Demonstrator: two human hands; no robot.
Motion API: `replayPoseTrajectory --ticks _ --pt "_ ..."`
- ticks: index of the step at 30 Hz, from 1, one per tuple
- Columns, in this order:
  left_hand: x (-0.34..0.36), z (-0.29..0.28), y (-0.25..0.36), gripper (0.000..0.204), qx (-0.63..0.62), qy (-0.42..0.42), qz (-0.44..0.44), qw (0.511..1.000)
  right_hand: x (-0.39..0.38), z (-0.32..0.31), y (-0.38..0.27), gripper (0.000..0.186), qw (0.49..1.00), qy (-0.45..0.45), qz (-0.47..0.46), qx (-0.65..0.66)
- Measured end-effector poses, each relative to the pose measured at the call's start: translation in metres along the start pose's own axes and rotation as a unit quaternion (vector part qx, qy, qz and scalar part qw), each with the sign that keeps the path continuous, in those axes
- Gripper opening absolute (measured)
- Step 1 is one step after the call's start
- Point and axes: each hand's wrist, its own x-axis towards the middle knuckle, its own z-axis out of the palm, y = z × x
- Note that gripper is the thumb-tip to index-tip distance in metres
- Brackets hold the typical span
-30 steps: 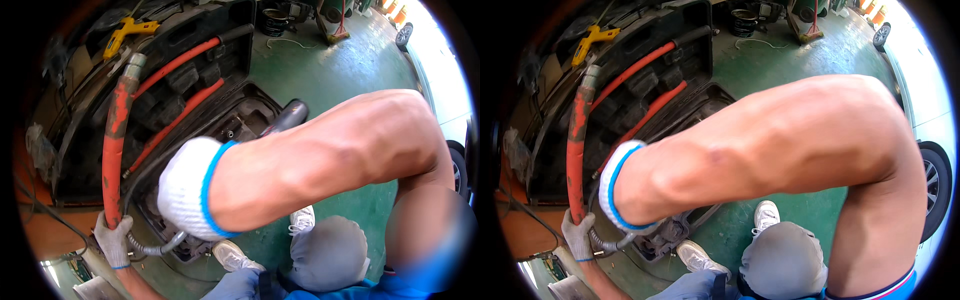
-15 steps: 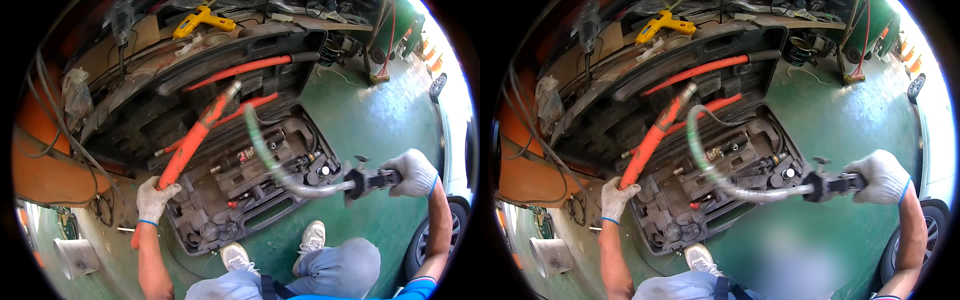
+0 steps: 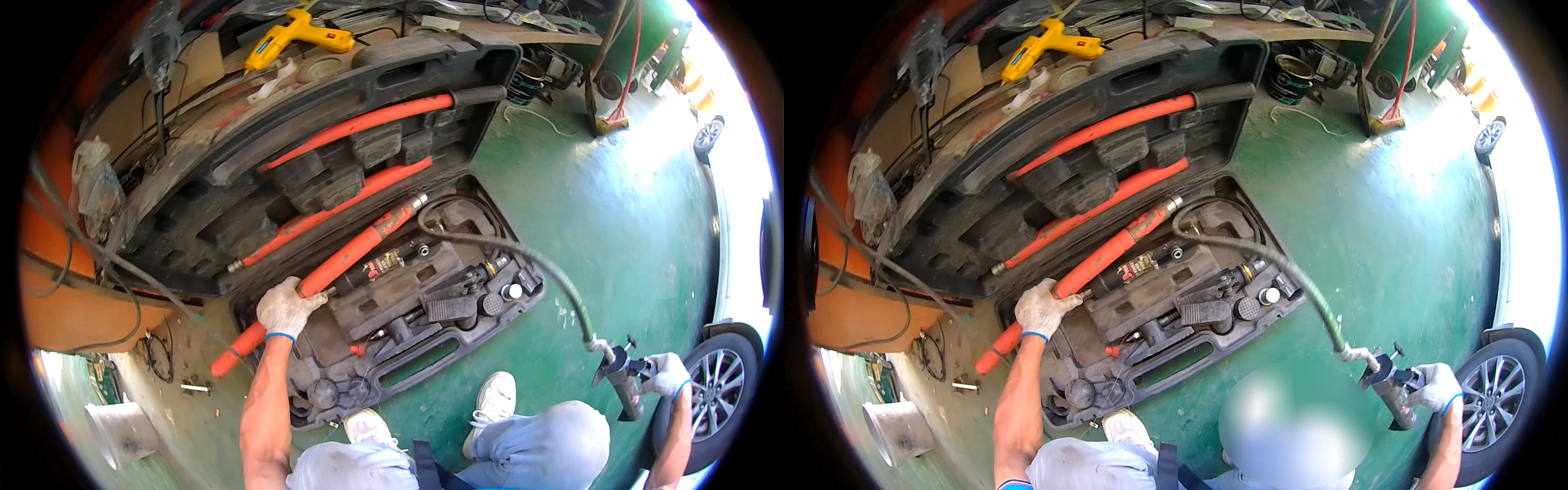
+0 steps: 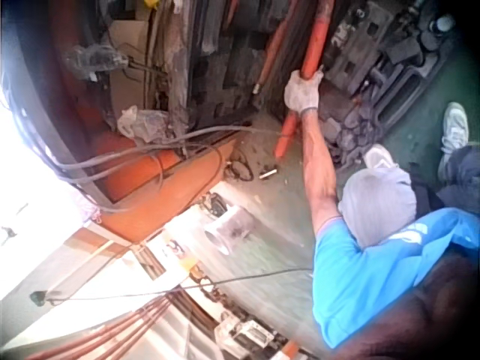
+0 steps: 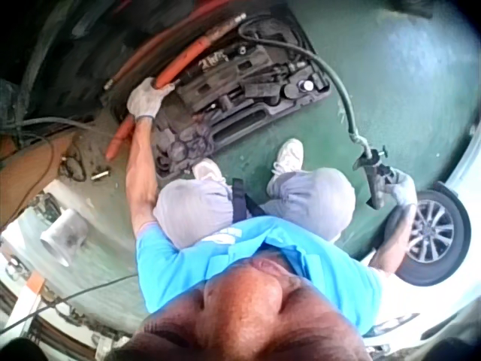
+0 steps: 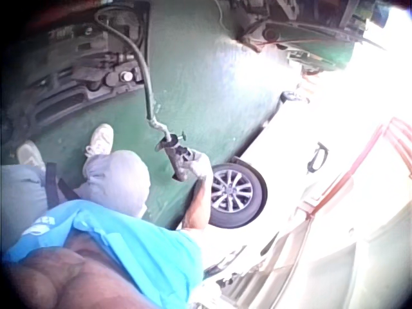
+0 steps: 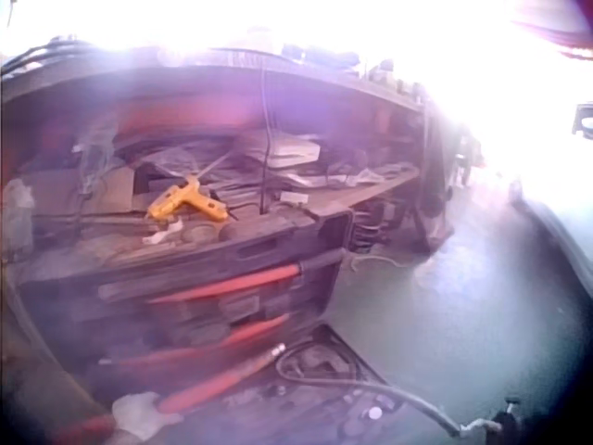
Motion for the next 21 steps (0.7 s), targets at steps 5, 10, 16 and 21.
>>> replayPoseTrajectory --ticks 5,10,16,21 --pt "0.038 0.021 0.025 0.069 -0.001 -0.039 0.017 0.999 0.019 0.088 0.049 0.044 0.994 0.001 0.032 -0.101" --pt "0.06 0.015 0.044 0.074 0.036 -0.021 0.061 0.997 0.027 0.142 0.023 0.038 0.985 -0.04 0.132 -0.103" --pt "0.084 0.034 0.046 0.071 0.065 0.017 0.103 0.992 0.048 0.152 0.024 0.042 0.981 -0.011 0.148 -0.122" --pt "0.08 0.056 0.049 0.067 0.096 0.057 0.11 0.988 0.065 0.122 -0.068 0.047 0.969 0.13 -0.082 -0.195"
